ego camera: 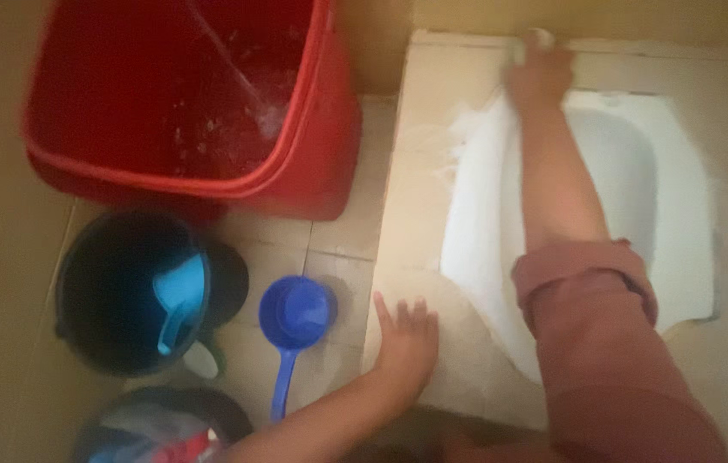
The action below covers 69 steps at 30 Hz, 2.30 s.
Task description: The person scrubs a squat toilet with a sponge, repeatedly dipping it into a blue scoop filled with water from a bucket. They wipe the rim and surrounding tiles, then rinse the toilet by pouring water from the scoop.
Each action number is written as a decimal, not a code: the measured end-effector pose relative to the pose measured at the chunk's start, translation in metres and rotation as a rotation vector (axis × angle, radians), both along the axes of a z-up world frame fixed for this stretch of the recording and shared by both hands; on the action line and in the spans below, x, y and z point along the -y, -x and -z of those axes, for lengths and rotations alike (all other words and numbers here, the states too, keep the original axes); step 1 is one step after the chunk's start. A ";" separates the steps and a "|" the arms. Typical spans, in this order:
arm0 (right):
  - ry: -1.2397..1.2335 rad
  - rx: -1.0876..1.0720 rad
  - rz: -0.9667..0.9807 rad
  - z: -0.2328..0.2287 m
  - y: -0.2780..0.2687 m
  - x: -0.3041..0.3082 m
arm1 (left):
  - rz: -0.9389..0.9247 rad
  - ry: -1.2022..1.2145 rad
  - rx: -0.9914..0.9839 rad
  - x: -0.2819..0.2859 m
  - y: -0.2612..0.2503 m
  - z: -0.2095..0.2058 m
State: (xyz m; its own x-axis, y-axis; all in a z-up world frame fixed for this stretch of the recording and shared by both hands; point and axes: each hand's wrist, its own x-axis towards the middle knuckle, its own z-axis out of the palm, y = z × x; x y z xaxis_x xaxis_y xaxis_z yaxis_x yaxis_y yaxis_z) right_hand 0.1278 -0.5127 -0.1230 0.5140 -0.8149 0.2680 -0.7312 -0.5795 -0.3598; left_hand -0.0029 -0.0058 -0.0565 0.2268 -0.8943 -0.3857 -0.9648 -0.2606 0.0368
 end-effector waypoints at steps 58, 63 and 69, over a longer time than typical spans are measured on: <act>0.042 -0.147 -0.548 -0.084 0.247 -0.482 | -0.311 0.970 -0.669 -0.019 -0.145 0.006; -0.241 -0.388 -0.712 -0.086 0.299 -0.479 | -0.215 0.861 -0.663 -0.015 -0.123 -0.003; -0.166 -0.376 -0.202 -0.091 0.411 -0.400 | 0.052 0.816 -0.408 -0.012 -0.097 -0.018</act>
